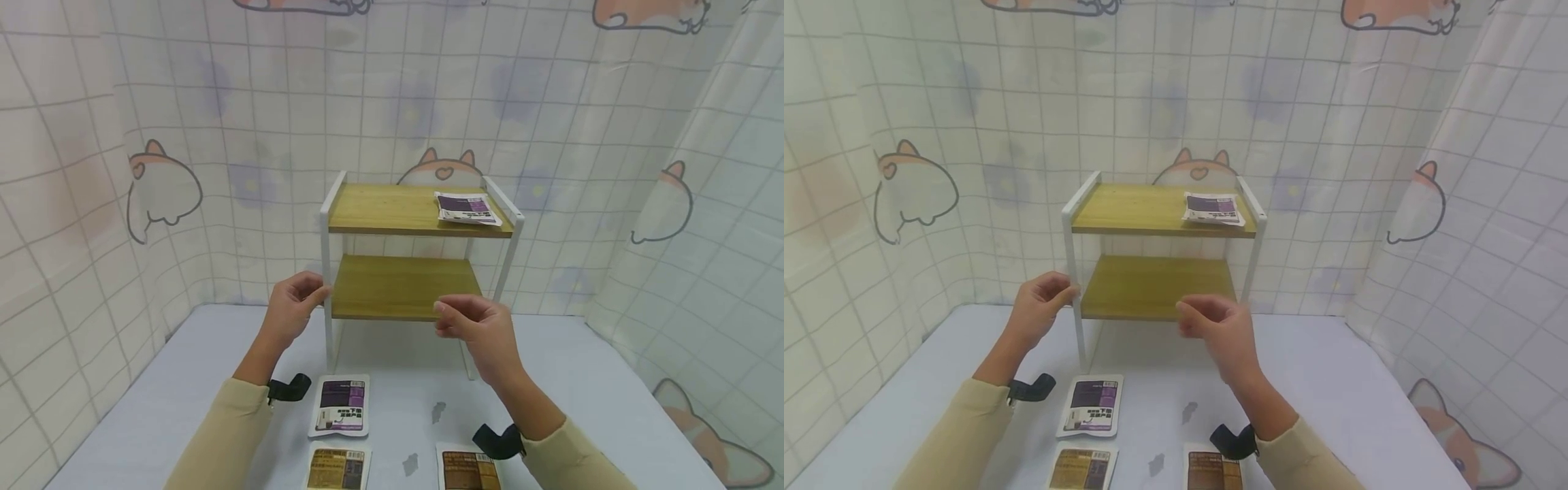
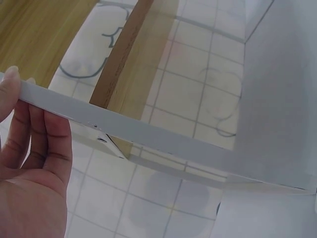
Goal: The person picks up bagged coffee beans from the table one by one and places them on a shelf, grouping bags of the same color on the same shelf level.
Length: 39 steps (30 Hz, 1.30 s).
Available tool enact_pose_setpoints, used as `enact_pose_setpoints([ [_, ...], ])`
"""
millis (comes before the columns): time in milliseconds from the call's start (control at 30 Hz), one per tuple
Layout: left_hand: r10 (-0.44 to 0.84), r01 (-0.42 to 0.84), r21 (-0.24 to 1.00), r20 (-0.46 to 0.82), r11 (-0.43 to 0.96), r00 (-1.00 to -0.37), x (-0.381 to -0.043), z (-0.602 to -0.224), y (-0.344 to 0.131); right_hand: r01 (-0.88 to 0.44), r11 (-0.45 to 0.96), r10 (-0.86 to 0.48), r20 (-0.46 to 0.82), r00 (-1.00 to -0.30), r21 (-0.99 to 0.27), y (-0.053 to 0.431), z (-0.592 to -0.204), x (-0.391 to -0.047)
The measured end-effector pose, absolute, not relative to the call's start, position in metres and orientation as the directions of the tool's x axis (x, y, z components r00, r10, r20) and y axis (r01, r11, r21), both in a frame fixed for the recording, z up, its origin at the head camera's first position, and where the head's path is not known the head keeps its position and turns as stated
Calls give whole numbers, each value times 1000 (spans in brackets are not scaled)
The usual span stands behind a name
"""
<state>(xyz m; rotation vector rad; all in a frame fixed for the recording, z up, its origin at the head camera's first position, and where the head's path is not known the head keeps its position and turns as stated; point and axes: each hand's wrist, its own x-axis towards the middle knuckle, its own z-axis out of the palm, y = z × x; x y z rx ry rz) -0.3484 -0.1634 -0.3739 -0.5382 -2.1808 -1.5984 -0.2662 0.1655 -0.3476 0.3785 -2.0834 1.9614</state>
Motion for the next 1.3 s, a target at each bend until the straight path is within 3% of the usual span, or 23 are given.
enact_pose_setpoints([
  [633,69,508,818,509,270,-858,-346,-373,-162,-135,-52,-96,140,-986,-989,146,-415,-252],
  [900,72,517,816,517,260,-853,-345,-375,-163,-47,12,-222,43,-974,-999,126,-429,-242],
  [1300,88,524,821,519,225,-850,-346,-374,-164,-22,86,-274,-2,-962,-996,109,-437,-241],
])
